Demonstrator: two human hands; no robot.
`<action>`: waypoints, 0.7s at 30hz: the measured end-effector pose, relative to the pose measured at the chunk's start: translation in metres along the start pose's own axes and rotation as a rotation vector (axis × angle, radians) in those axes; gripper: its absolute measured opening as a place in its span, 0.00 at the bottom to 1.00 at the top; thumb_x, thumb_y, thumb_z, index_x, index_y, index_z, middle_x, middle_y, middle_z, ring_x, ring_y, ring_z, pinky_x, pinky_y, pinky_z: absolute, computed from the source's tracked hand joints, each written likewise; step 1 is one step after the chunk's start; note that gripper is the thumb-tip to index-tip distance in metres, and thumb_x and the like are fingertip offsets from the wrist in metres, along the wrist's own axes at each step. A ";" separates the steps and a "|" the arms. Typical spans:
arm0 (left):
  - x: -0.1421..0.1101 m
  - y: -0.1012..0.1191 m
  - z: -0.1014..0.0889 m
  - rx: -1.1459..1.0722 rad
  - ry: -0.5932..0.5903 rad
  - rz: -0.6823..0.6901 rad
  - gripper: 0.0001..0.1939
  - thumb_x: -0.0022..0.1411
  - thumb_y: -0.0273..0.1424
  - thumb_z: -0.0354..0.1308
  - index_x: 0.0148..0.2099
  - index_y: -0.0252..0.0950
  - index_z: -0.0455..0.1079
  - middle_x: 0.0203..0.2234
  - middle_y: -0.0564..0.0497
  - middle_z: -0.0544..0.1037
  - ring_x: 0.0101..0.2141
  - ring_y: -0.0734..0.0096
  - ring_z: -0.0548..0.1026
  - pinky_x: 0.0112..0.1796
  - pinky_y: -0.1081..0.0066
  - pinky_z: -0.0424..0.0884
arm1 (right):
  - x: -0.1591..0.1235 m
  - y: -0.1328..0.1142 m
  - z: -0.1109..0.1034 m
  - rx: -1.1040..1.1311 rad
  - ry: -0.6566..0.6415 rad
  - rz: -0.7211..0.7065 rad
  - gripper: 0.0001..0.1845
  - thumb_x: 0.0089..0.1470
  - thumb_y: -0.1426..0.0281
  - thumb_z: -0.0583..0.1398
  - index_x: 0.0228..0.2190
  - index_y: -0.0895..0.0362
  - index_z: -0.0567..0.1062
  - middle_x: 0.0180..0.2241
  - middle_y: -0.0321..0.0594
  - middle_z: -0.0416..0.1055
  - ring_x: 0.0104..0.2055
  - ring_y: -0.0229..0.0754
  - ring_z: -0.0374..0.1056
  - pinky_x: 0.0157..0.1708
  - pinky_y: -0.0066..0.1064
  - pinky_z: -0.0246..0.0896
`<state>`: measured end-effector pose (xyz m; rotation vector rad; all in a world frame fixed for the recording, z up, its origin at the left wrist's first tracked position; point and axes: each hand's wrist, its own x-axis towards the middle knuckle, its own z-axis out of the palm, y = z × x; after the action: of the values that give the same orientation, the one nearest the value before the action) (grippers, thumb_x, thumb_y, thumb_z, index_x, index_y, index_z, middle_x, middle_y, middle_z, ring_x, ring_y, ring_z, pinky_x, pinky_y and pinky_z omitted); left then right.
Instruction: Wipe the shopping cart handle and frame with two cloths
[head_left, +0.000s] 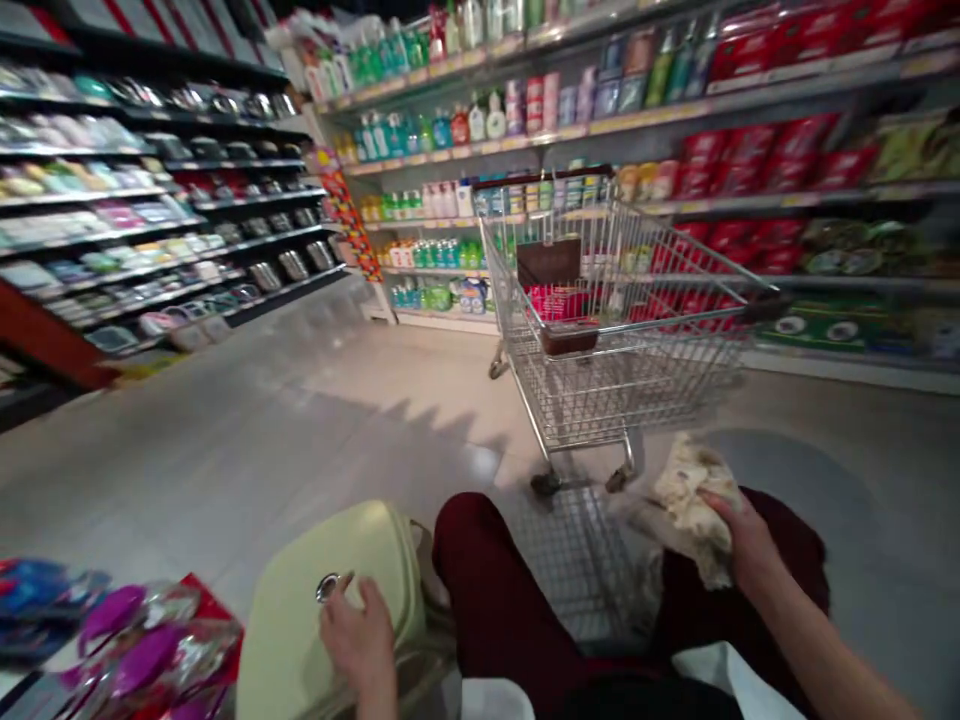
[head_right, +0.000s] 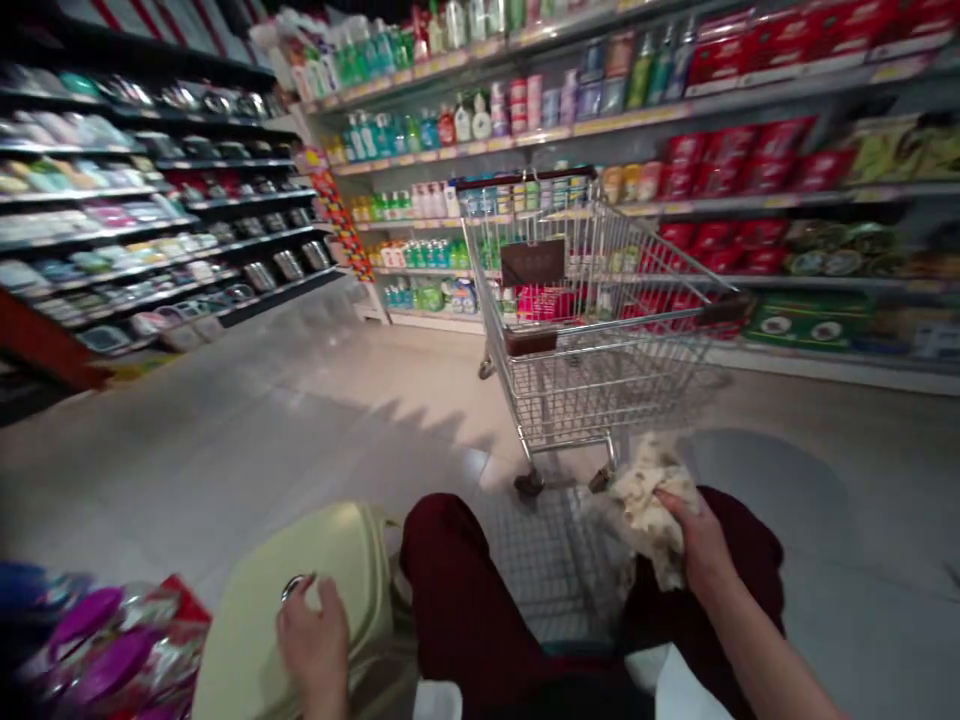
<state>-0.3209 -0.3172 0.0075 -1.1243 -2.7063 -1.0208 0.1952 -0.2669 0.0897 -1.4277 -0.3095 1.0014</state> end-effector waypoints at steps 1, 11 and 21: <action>-0.014 0.022 0.009 -0.037 -0.078 0.067 0.29 0.68 0.49 0.42 0.60 0.38 0.68 0.52 0.37 0.75 0.58 0.45 0.71 0.59 0.48 0.68 | 0.001 -0.006 -0.015 0.025 0.055 -0.051 0.37 0.24 0.60 0.73 0.42 0.54 0.77 0.36 0.43 0.79 0.31 0.48 0.75 0.29 0.35 0.70; -0.057 0.064 0.048 -0.046 -0.380 0.403 0.37 0.71 0.50 0.40 0.67 0.27 0.62 0.61 0.31 0.70 0.62 0.46 0.68 0.62 0.50 0.65 | 0.015 -0.120 0.017 -0.406 0.056 -0.934 0.35 0.42 0.57 0.70 0.51 0.59 0.77 0.41 0.45 0.76 0.38 0.44 0.71 0.42 0.39 0.68; 0.009 0.002 0.021 0.513 -0.315 0.254 0.37 0.70 0.50 0.47 0.70 0.27 0.62 0.67 0.29 0.63 0.67 0.43 0.60 0.64 0.48 0.60 | 0.091 -0.238 0.181 -1.603 -0.279 -1.365 0.45 0.51 0.44 0.56 0.55 0.68 0.74 0.55 0.52 0.73 0.59 0.50 0.70 0.49 0.37 0.56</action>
<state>-0.3217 -0.2985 -0.0061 -1.5492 -2.6950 -0.1036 0.2098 -0.0411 0.3049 -1.7320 -2.2625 -0.4644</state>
